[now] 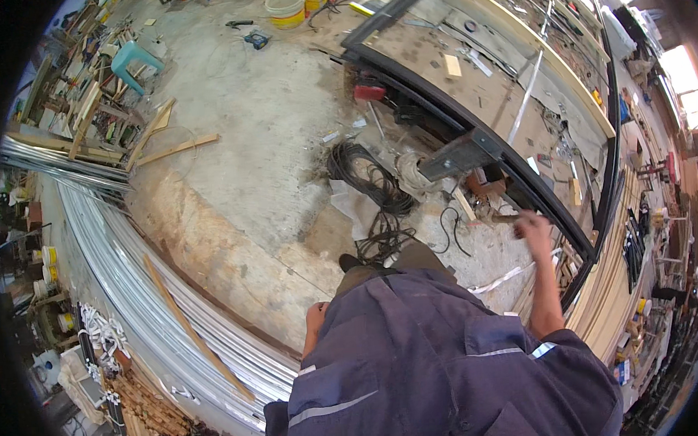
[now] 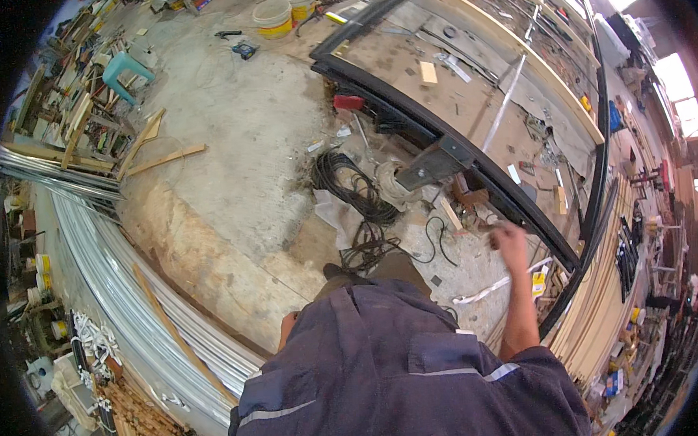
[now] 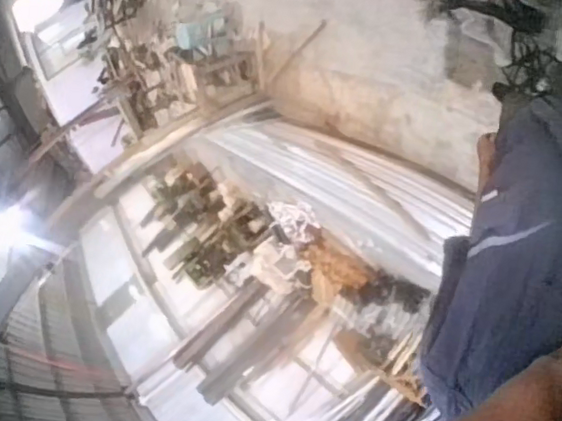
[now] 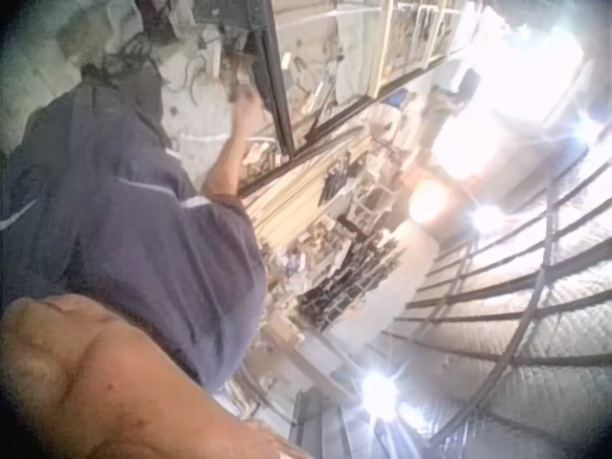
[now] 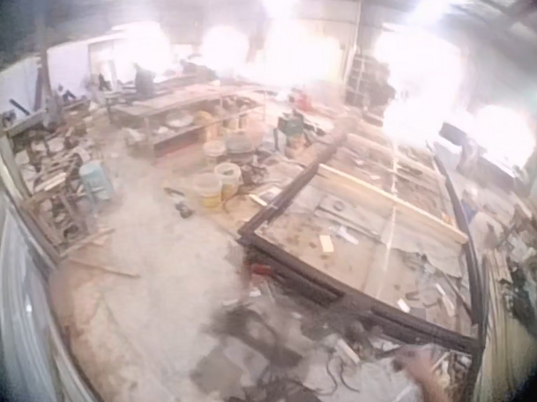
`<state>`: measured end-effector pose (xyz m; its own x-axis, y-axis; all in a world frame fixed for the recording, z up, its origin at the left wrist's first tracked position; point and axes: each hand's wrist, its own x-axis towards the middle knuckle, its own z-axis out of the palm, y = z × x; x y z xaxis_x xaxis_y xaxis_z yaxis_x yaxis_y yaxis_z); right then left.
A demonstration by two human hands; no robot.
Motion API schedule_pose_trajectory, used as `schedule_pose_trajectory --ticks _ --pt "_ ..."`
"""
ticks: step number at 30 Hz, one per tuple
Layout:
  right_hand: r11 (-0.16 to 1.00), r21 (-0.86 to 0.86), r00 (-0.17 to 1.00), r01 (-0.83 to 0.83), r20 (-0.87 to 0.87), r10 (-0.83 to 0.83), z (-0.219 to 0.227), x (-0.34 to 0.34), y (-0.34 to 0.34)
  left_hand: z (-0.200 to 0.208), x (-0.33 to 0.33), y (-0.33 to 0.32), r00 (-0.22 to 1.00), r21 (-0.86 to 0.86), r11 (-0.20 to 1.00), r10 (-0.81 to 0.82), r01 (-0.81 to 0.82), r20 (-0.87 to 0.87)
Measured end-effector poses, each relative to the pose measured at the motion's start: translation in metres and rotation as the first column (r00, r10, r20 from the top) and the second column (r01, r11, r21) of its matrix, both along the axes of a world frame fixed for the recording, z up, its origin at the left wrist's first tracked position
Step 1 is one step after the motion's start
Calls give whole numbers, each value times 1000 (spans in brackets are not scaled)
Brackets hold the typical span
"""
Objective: The person assembles a rectangular frame by fitting black metal bars into a jig, then retrieves a wooden panel and places it onto the frame. They use a hammer and a nail gun to secure the panel to the frame.
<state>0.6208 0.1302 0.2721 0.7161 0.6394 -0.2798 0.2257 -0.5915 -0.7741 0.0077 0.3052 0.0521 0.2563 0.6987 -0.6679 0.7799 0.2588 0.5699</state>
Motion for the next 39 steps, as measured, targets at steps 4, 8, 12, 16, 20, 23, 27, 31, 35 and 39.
schedule_pose_trajectory --ticks 4,8,12,16,20,23,27,31,35,39 --pt "963 -259 906 -78 -420 -40 -86 -128 47 7 -41 15 1000 36 999 27 -26 -12" --pt "662 -164 679 -731 -267 684 -192 -174 43 -57 -96 0 975 27 980 195 -199 106" --pt "490 -57 493 -870 -133 860 -233 -180 94 -59 -113 27 967 -12 968 251 -251 41" --pt "408 -279 479 -869 -266 837 -208 -184 218 -48 -120 74 964 -42 964 261 -263 -45" --pt "707 -332 734 -624 -559 385 -212 -189 321 -37 -123 156 968 -34 971 232 -236 -92" --pt "709 -365 762 -603 -527 377 -227 -210 400 -30 -132 214 962 -22 970 238 -243 -137" --pt "614 -278 662 -738 -475 580 -204 -243 508 -26 -143 304 967 6 980 195 -197 -166" --pt "718 -199 701 -667 -496 513 -153 -246 594 -47 -155 400 976 101 989 125 -109 -176" --pt "765 -116 745 -634 -355 564 -151 -240 619 -65 -159 509 991 171 985 23 0 -135" --pt "790 -162 770 -592 -402 495 -172 -238 616 -41 -116 621 986 150 978 -129 144 -103"
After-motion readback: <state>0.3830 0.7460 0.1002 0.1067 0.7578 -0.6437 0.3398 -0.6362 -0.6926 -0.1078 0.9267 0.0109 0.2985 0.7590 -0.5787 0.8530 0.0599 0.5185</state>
